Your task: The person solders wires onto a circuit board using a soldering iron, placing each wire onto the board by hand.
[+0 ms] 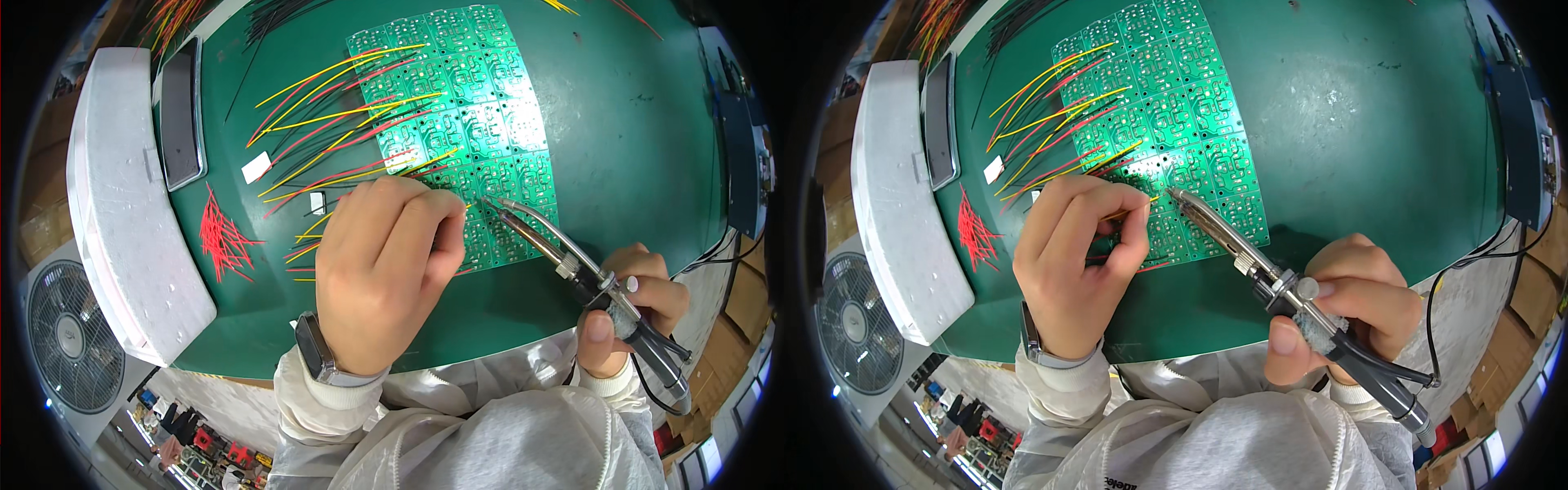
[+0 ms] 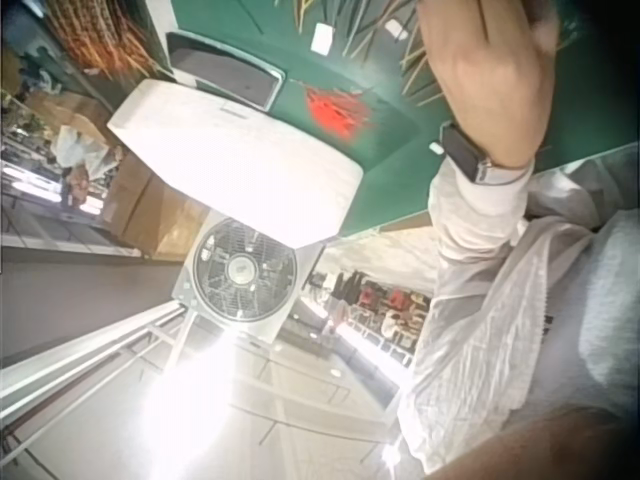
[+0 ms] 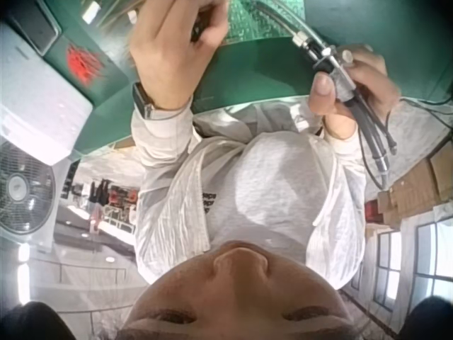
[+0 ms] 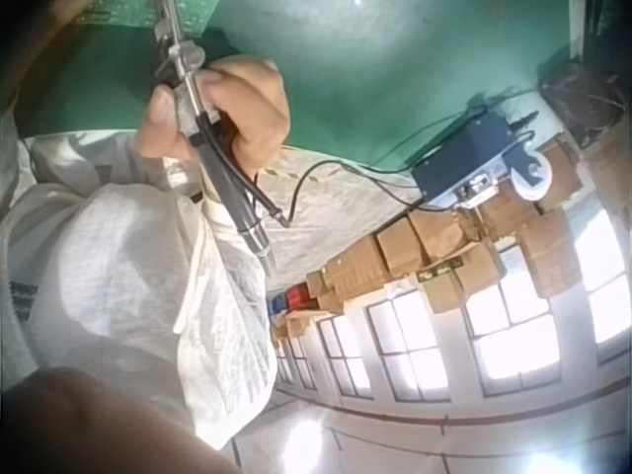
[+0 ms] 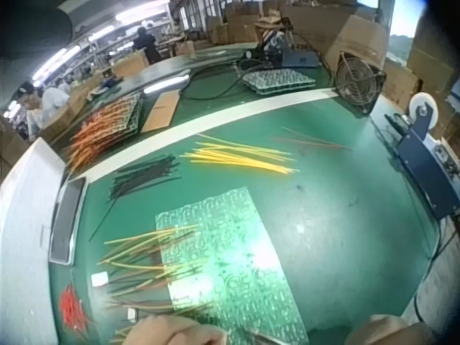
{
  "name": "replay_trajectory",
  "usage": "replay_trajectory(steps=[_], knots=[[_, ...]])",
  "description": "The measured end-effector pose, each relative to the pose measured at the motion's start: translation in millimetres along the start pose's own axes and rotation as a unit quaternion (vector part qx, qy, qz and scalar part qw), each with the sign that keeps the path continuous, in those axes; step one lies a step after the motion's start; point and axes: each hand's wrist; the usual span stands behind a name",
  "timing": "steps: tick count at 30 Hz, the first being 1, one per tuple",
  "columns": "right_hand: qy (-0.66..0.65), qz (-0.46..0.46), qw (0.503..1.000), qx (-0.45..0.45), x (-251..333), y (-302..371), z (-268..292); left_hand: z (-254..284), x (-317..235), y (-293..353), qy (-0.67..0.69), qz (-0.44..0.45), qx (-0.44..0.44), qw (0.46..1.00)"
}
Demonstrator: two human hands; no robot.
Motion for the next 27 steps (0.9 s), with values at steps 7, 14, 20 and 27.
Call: replay_trajectory(steps=[7,14,20,27], knots=[[0.000,0.007,1.000,0.005,-2.1,-0.5,1.1,-3.5,0.3,2.6,0.003,-0.002,-0.008,1.000],[-0.013,0.012,1.000,-0.001,-1.2,-1.9,-1.2,-3.1,-1.0,2.2,0.006,-0.005,-0.009,1.000],[-0.008,0.012,1.000,0.010,-2.2,-2.9,-0.9,-2.5,-1.2,1.5,0.004,-0.007,-0.005,1.000],[-0.022,0.007,1.000,0.006,-3.6,-3.8,-2.4,-1.6,-2.6,0.5,0.002,0.001,-0.002,1.000]])
Point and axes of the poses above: each hand's wrist, its own y-axis away from the middle knuckle, its own z-axis out of the back of the hand, x = y × z, and after that the axes turned 5 degrees about -z, right-handed
